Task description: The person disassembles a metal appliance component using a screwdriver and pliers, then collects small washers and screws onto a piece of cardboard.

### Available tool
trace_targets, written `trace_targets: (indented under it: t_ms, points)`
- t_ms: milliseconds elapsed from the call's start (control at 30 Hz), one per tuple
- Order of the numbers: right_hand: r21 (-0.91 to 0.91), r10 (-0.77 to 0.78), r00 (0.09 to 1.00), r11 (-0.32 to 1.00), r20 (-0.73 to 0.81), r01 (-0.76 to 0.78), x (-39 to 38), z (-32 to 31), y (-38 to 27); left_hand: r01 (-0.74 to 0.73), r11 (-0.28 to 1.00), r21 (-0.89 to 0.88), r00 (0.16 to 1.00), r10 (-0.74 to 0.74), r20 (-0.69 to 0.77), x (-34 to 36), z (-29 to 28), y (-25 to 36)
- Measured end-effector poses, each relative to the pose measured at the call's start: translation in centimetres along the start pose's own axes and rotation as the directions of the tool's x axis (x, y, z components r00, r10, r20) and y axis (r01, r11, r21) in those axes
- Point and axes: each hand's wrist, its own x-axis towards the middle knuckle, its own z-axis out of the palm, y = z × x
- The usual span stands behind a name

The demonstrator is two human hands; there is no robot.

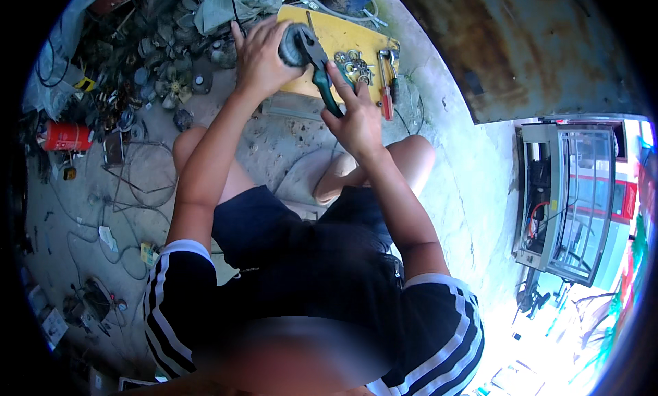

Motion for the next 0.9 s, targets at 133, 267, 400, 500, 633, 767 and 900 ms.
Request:
trace_targets:
  t_ms: [133,267,400,500,633,767,900]
  points:
    - [0.061,-0.093,0.977,0.992,-0.191,0.107,0.0,-0.8,-0.1,-0.001,0.996,0.086,1.000,-0.001,0.031,-0.5,0.8,-0.9]
    - [0.045,-0.272,0.838,0.943,-0.473,0.331,1.0,-1.7,-1.6,-0.004,0.995,0.101,1.000,0.001,0.024,-1.0,0.8,-1.0]
    - [0.003,-0.110,0.989,0.994,-0.101,0.111,0.4,-0.4,-0.8,-0.035,0.997,0.065,0.999,0.036,-0.005,-0.6,-0.2,-0.4]
    - [0.119,-0.062,0.990,0.990,-0.128,0.077,0.8,0.0,0.3,0.018,0.999,0.038,1.000,-0.018,0.010,-0.5,0.1,-1.0]
    - [0.204,-0.119,0.868,0.948,-0.483,0.244,1.4,-2.2,-1.5,0.089,0.995,0.046,0.995,-0.091,0.043,-1.0,0.4,-1.5]
    - [0.083,-0.303,0.771,0.906,-0.561,0.416,1.0,-0.9,-0.6,0.090,0.996,0.002,0.996,-0.090,0.013,-1.0,0.4,-1.1]
    - [0.145,-0.032,0.999,0.989,0.002,0.031,0.0,-0.8,-0.4,0.031,0.999,-0.036,0.999,-0.030,0.041,-1.2,-0.9,-0.1]
